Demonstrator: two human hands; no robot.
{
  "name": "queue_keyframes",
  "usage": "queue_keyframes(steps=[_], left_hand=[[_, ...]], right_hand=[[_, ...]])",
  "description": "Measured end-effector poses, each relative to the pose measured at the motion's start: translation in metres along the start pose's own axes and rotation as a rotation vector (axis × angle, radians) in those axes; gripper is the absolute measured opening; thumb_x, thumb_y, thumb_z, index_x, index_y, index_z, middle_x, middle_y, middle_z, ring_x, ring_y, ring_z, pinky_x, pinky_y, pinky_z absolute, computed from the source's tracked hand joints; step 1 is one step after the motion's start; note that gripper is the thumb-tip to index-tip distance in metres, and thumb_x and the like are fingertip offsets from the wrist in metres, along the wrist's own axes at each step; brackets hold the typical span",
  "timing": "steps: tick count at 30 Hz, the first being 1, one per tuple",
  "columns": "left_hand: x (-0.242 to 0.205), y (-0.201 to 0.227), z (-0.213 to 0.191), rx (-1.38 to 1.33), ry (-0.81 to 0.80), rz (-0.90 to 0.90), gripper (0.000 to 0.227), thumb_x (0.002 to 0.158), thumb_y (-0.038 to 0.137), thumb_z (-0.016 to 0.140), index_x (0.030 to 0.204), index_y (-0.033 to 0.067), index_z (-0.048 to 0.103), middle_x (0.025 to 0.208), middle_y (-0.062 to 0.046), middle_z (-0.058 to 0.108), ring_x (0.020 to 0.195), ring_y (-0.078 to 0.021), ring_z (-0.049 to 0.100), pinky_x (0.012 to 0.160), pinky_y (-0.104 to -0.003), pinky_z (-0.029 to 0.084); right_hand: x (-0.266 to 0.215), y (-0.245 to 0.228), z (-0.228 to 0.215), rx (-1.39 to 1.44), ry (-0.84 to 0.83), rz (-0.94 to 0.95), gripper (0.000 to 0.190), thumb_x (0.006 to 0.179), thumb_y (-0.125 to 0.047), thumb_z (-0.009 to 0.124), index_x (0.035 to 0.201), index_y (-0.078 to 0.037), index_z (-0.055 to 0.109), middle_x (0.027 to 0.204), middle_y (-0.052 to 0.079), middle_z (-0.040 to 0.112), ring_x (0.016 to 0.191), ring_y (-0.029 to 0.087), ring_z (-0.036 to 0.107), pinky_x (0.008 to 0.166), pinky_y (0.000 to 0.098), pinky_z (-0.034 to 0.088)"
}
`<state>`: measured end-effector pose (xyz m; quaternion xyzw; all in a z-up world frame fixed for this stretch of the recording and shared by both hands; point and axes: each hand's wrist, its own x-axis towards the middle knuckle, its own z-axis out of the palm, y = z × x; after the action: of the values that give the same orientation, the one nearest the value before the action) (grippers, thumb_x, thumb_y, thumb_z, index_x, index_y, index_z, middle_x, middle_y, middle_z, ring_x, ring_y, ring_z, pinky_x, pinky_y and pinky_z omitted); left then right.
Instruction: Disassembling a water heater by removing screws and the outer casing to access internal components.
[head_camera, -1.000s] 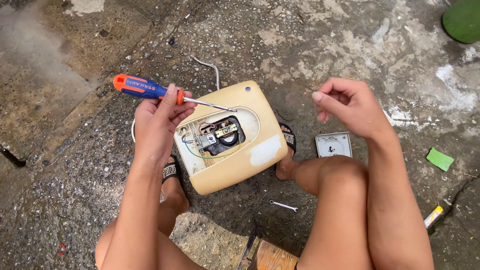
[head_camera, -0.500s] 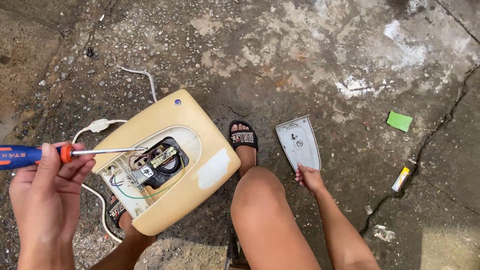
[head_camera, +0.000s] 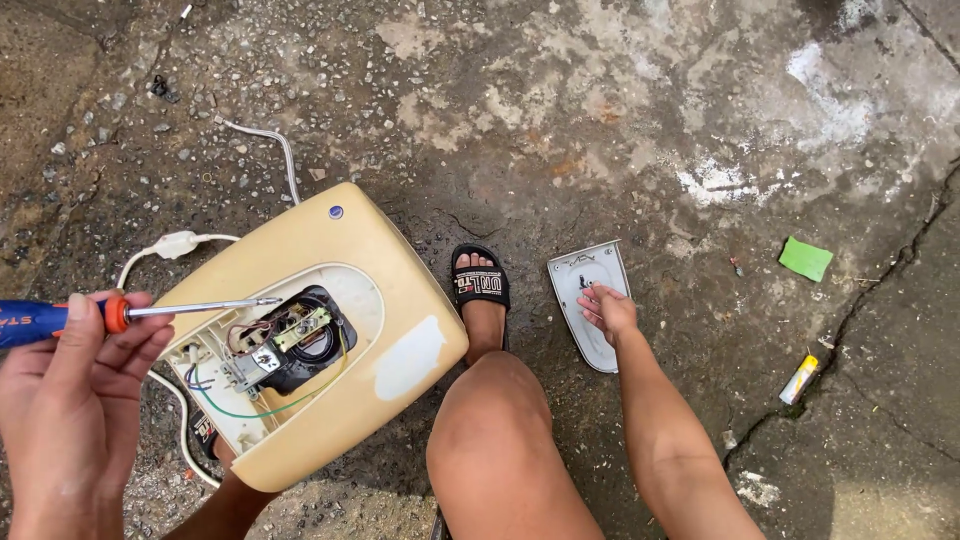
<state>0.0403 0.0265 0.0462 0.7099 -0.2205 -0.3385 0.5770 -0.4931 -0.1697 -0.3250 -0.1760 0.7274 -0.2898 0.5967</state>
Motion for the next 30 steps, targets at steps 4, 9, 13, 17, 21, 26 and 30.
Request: queue_keyframes(steps=[4, 9, 13, 17, 21, 26, 30], left_hand=[[-0.004, 0.006, 0.0, -0.038, 0.008, 0.008, 0.028, 0.122, 0.03, 0.05, 0.128, 0.0033, 0.054, 0.121, -0.008, 0.066, 0.105, -0.0113, 0.071, 0.103, -0.021, 0.061], [-0.02, 0.027, -0.012, -0.005, 0.053, 0.115, 0.024, 0.121, 0.024, 0.049, 0.125, 0.0009, 0.055, 0.123, -0.01, 0.065, 0.104, -0.0125, 0.068, 0.1, -0.023, 0.061], [-0.039, 0.024, -0.033, 0.155, 0.127, 0.326, 0.02, 0.119, 0.01, 0.054, 0.127, -0.0086, 0.056, 0.116, -0.016, 0.065, 0.1, -0.0191, 0.067, 0.092, -0.028, 0.059], [-0.052, 0.018, -0.045, 0.231, 0.162, 0.409, 0.02, 0.112, 0.008, 0.061, 0.121, -0.0089, 0.059, 0.107, -0.021, 0.068, 0.097, -0.0283, 0.071, 0.087, -0.039, 0.059], [-0.056, 0.017, -0.052, 0.44, 0.193, 0.509, 0.026, 0.109, 0.015, 0.068, 0.116, -0.0093, 0.066, 0.094, -0.025, 0.071, 0.093, -0.0404, 0.074, 0.082, -0.048, 0.056], [-0.049, 0.014, -0.056, 0.476, 0.194, 0.521, 0.029, 0.108, 0.02, 0.068, 0.112, -0.0086, 0.067, 0.089, -0.025, 0.071, 0.09, -0.0432, 0.074, 0.08, -0.05, 0.058], [-0.048, 0.019, -0.061, 0.466, 0.208, 0.482, 0.031, 0.106, 0.024, 0.068, 0.11, -0.0066, 0.068, 0.088, -0.023, 0.072, 0.088, -0.04, 0.075, 0.08, -0.047, 0.058]], right_hand=[[-0.03, 0.002, 0.004, -0.055, -0.036, -0.029, 0.029, 0.103, -0.015, 0.06, 0.128, -0.002, 0.065, 0.111, 0.01, 0.073, 0.093, 0.017, 0.071, 0.069, 0.0257, 0.056], [-0.093, -0.012, 0.03, -0.053, -0.171, -0.171, 0.025, 0.102, -0.013, 0.06, 0.122, -0.003, 0.07, 0.108, 0.009, 0.073, 0.089, 0.015, 0.068, 0.071, 0.026, 0.052], [-0.171, -0.111, 0.091, -0.101, -0.332, -0.412, 0.025, 0.102, -0.012, 0.059, 0.123, -0.001, 0.068, 0.107, 0.01, 0.072, 0.09, 0.014, 0.065, 0.073, 0.0248, 0.05], [-0.285, -0.205, 0.17, -0.471, -0.668, -0.883, 0.021, 0.098, -0.004, 0.066, 0.118, 0.001, 0.069, 0.095, 0.014, 0.075, 0.075, 0.014, 0.068, 0.066, 0.0237, 0.056], [-0.363, -0.221, 0.239, -1.26, -0.781, -1.206, 0.012, 0.089, -0.012, 0.078, 0.1, -0.007, 0.078, 0.085, 0.012, 0.079, 0.074, 0.024, 0.077, 0.07, 0.038, 0.061], [-0.316, -0.118, 0.308, -1.573, -0.685, -1.252, 0.008, 0.087, -0.027, 0.076, 0.094, -0.029, 0.079, 0.085, -0.008, 0.079, 0.086, 0.025, 0.077, 0.08, 0.043, 0.061], [-0.302, -0.066, 0.328, -1.525, -0.551, -1.229, 0.015, 0.089, -0.025, 0.077, 0.103, -0.028, 0.08, 0.096, -0.003, 0.077, 0.092, 0.028, 0.076, 0.084, 0.0457, 0.061]])
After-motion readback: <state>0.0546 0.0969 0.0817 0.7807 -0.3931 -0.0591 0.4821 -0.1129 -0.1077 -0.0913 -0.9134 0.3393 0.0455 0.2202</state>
